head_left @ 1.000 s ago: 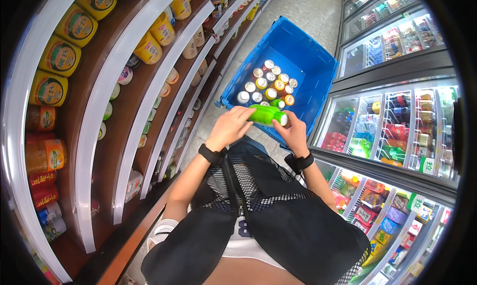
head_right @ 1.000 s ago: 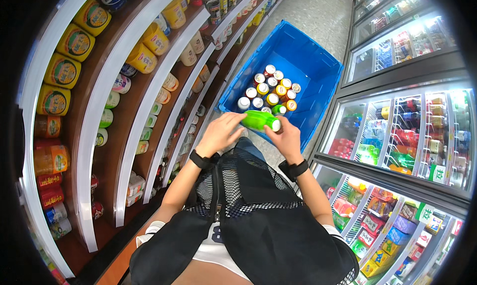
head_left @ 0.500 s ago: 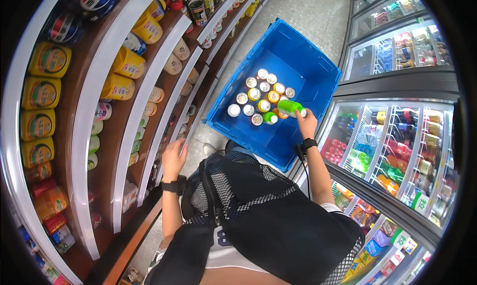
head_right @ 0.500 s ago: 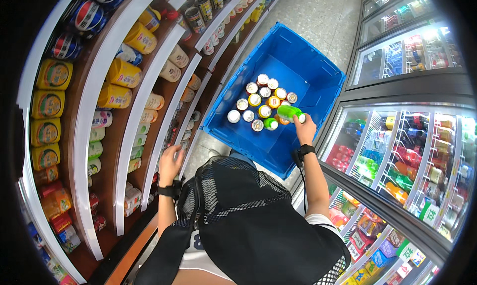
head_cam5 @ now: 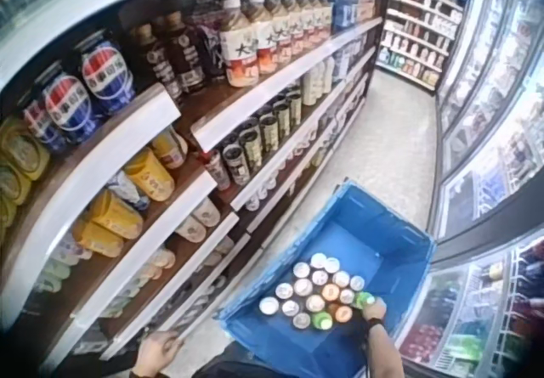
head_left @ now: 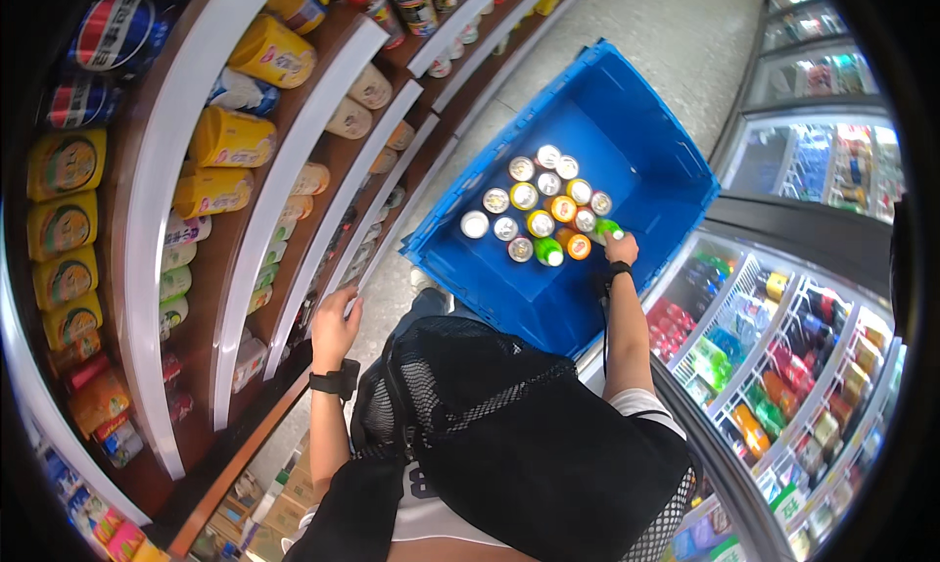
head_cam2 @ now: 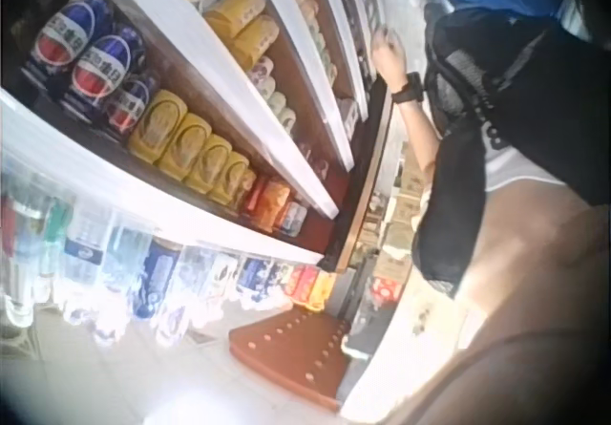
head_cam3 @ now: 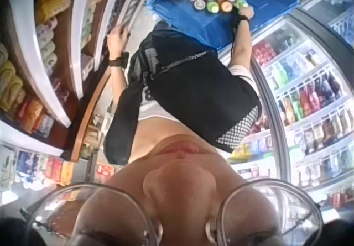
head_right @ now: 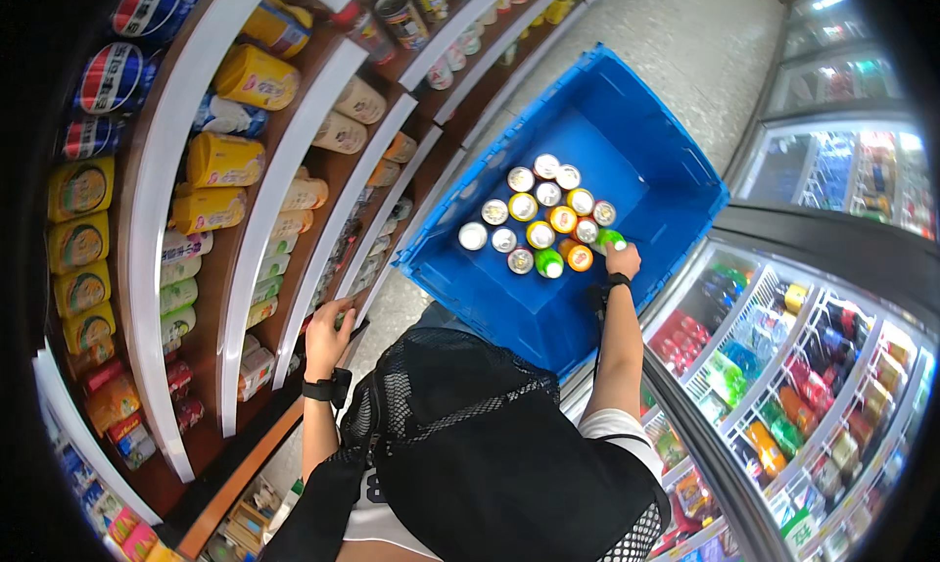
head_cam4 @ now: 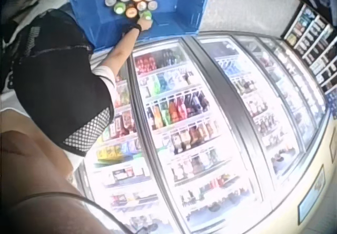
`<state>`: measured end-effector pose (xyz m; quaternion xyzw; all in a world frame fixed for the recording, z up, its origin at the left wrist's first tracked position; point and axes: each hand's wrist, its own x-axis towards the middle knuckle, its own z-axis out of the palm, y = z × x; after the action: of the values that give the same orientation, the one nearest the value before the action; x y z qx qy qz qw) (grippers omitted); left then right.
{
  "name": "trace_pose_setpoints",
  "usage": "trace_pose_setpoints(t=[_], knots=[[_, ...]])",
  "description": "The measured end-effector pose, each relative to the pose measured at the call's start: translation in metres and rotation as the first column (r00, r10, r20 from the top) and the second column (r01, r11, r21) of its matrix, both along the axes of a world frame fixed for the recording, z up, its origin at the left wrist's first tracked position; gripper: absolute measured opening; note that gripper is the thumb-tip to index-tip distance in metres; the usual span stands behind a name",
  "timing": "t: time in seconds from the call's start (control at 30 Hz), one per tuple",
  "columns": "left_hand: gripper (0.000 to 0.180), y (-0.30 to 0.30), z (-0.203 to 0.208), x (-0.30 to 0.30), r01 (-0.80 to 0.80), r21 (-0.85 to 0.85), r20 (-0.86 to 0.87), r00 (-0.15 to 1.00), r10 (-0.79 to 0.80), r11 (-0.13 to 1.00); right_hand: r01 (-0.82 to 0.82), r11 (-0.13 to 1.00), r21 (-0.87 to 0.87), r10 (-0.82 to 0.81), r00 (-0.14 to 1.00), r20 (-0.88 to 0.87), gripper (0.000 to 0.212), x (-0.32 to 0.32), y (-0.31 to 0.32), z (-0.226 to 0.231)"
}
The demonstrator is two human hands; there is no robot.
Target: Picking up beverage cans and bottles from a shelf and placing them into a crate.
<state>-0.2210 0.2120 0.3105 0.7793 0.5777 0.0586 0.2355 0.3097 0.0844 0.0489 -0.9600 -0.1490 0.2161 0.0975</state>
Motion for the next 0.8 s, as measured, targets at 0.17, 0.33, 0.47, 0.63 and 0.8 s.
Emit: trace_pose_setpoints(t=[0.17,0.33,0.47,0.63,0.8], knots=[[0.021,-0.029,0.007,-0.003,-0.104,0.047,-0.026,0.994,0.106,0.993,0.040,0.999,0.005,-0.040,0.999,-0.023,0.053,0.010,-0.007,-0.019],[0.015,-0.025,0.001,0.007,-0.203,0.359,0.083,0.979,0.186,0.911,0.037,0.999,-0.020,-0.039,0.988,-0.151,0.050,0.071,-0.028,-0.016],[0.015,-0.006,0.027,-0.008,-0.454,0.483,0.201,0.890,0.409,0.749,-0.051,0.998,0.035,0.047,0.993,0.107,0.056,0.073,-0.015,0.004],[0.017,0.044,0.046,-0.057,-0.389,0.782,0.122,0.862,0.492,0.487,-0.057,0.913,0.404,0.011,0.993,0.117,0.046,0.068,0.022,0.034],[0.029,0.097,-0.004,-0.174,-0.087,0.863,-0.205,0.840,0.502,0.498,-0.051,0.620,0.783,0.208,0.973,-0.101,0.031,0.036,0.072,0.063]])
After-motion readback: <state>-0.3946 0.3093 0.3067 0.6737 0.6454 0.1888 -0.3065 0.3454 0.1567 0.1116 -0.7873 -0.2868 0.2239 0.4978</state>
